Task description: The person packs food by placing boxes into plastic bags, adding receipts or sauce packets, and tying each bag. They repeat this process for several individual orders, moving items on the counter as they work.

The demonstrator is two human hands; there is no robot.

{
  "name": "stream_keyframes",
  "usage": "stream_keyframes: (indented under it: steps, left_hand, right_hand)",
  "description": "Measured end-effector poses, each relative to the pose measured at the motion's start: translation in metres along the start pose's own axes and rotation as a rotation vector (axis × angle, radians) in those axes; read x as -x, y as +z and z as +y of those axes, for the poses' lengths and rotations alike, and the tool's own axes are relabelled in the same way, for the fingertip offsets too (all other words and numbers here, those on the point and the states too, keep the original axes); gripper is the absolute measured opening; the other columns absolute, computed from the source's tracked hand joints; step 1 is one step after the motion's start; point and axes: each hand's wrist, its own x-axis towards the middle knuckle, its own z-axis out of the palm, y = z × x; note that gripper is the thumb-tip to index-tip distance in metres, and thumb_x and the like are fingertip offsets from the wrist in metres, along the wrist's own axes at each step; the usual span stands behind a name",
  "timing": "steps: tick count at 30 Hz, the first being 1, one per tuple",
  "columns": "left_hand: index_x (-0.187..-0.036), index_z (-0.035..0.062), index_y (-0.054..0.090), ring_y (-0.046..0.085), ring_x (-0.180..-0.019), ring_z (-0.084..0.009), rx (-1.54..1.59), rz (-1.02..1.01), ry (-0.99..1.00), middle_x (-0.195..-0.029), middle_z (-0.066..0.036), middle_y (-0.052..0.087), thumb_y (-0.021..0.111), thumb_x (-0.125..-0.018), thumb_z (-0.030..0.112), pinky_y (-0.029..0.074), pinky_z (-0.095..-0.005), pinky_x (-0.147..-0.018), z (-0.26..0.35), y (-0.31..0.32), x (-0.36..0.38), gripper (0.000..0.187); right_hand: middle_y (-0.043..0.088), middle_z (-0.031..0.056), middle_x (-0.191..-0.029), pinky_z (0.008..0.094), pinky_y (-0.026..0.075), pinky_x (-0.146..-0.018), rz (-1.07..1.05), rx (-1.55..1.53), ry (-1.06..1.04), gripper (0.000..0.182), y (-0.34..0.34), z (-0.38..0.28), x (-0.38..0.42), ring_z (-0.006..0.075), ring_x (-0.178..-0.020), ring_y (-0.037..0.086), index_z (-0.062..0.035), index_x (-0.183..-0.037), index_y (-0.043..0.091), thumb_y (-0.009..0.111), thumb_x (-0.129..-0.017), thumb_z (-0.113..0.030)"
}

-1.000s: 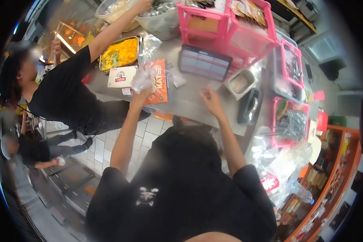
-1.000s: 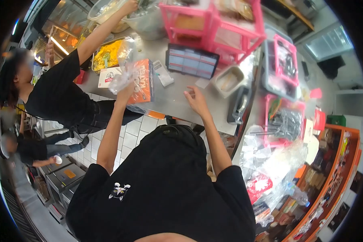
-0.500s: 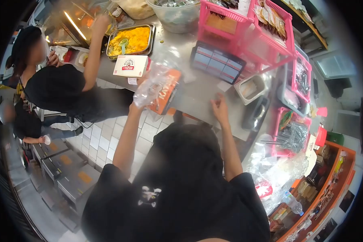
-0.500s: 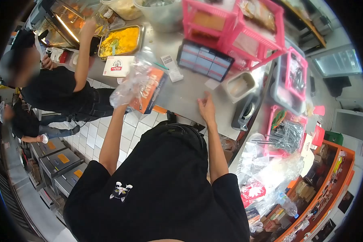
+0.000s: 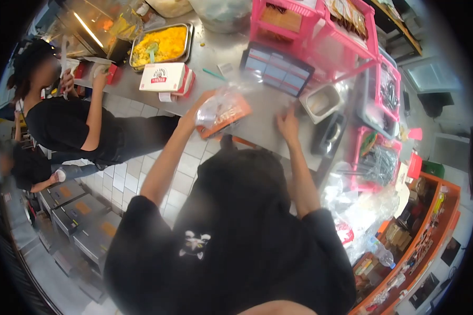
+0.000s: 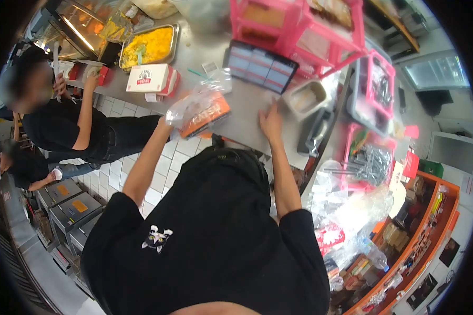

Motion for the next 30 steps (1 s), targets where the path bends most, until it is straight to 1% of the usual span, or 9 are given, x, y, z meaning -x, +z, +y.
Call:
stream_keyframes:
  steps: [4, 8, 15, 18, 19, 21, 22, 25, 30]
  left_hand:
    - [-0.129, 0.0081, 0.058, 0.05, -0.129, -0.03, 0.441, -0.227, 0.18, -0.139, -0.012, 0.053, 0.056, -0.091, 0.02, 0.04, -0.0372, -0.109, -0.035, 0.045, -0.051, 0.04]
    - [-0.131, 0.0099, 0.056, 0.052, -0.128, -0.0285, -0.244, -0.145, 0.658, -0.137, -0.011, 0.054, 0.062, -0.084, 0.012, 0.041, -0.0362, -0.107, -0.042, 0.075, -0.07, 0.048]
    - [-0.127, 0.0062, 0.057, 0.06, -0.113, -0.0194, 0.542, -0.189, -0.014, -0.126, -0.01, 0.062, 0.059, -0.092, 0.017, 0.048, -0.0337, -0.097, 0.02, 0.058, -0.044, 0.036]
    - [-0.134, 0.0055, 0.052, 0.061, -0.11, -0.0156, 1.129, -0.308, -0.245, -0.128, -0.008, 0.061, 0.062, -0.088, 0.012, 0.05, -0.0323, -0.095, -0.009, 0.062, -0.037, 0.048]
    - [-0.134, 0.0055, 0.051, 0.061, -0.112, -0.0166, 0.86, -0.184, -0.012, -0.128, -0.009, 0.06, 0.062, -0.088, 0.012, 0.051, -0.0322, -0.094, -0.025, 0.064, -0.038, 0.048]
    - [-0.128, 0.0066, 0.055, 0.063, -0.101, -0.0191, 0.61, -0.009, 0.164, -0.115, -0.01, 0.063, 0.058, -0.092, 0.023, 0.053, -0.0334, -0.083, -0.028, 0.071, -0.041, 0.039]
    - [-0.121, 0.0077, 0.059, 0.065, -0.089, -0.0206, 0.656, 0.057, 0.146, -0.102, -0.01, 0.066, 0.053, -0.097, 0.034, 0.055, -0.0348, -0.074, -0.029, 0.07, -0.04, 0.036]
    - [-0.131, 0.0043, 0.053, 0.056, -0.121, -0.0269, 0.29, -0.072, 0.13, -0.134, -0.014, 0.054, 0.06, -0.086, 0.009, 0.047, -0.0312, -0.1, 0.003, 0.045, -0.034, 0.046]
    - [-0.131, 0.0035, 0.053, 0.055, -0.122, -0.0286, 0.083, 0.223, 0.509, -0.134, -0.015, 0.055, 0.064, -0.084, 0.011, 0.043, -0.0347, -0.104, 0.033, 0.021, -0.026, 0.049]
  right_hand:
    - [0.063, 0.0167, -0.077, 0.0471, 0.05, -0.071, -0.039, 0.021, -0.019, 0.085, 0.003, 0.003, -0.021, 0.0359, -0.072, 0.064, -0.0136, -0.154, 0.013, 0.064, -0.088, -0.023]
    - [0.062, 0.0194, -0.083, 0.0476, 0.05, -0.071, -0.086, -0.102, -0.034, 0.093, 0.004, 0.022, -0.036, 0.035, -0.074, 0.064, -0.0203, -0.156, 0.0, 0.064, -0.088, -0.021]
    - [0.048, 0.032, -0.134, 0.0479, 0.049, -0.088, 0.033, 0.083, -0.109, 0.087, 0.01, 0.025, -0.029, 0.0415, -0.102, 0.062, -0.0195, -0.156, 0.006, 0.06, -0.088, -0.016]
    - [0.026, 0.0255, -0.154, 0.0428, 0.027, -0.116, -0.082, 0.315, -0.206, 0.066, 0.015, 0.058, -0.034, 0.0397, -0.146, 0.018, -0.0073, -0.149, 0.033, 0.055, -0.087, -0.015]
    - [0.025, 0.0235, -0.156, 0.0421, 0.041, -0.105, 0.157, 0.301, -0.423, 0.071, 0.033, 0.084, -0.041, 0.0387, -0.131, 0.044, -0.0099, -0.151, 0.028, 0.057, -0.087, -0.016]
    - [0.064, 0.012, -0.094, 0.0425, 0.046, -0.067, 0.192, 0.181, -0.398, 0.095, 0.022, 0.062, -0.043, 0.0294, -0.067, 0.058, -0.0155, -0.156, 0.006, 0.063, -0.08, -0.014]
    - [0.053, 0.0058, -0.069, 0.0412, 0.046, -0.067, 0.209, 0.149, -0.371, 0.098, 0.015, 0.04, -0.037, 0.0263, -0.069, 0.057, -0.0157, -0.156, 0.004, 0.063, -0.077, -0.01]
    - [0.05, 0.006, -0.074, 0.039, 0.046, -0.071, 0.144, 0.072, -0.275, 0.101, 0.01, 0.03, -0.033, 0.0234, -0.069, 0.053, -0.0158, -0.156, 0.003, 0.063, -0.076, -0.004]
    - [0.047, 0.0049, -0.077, 0.0373, 0.047, -0.076, 0.046, -0.063, -0.146, 0.098, 0.004, 0.02, -0.028, 0.0198, -0.072, 0.051, -0.0131, -0.156, 0.003, 0.068, -0.084, -0.012]
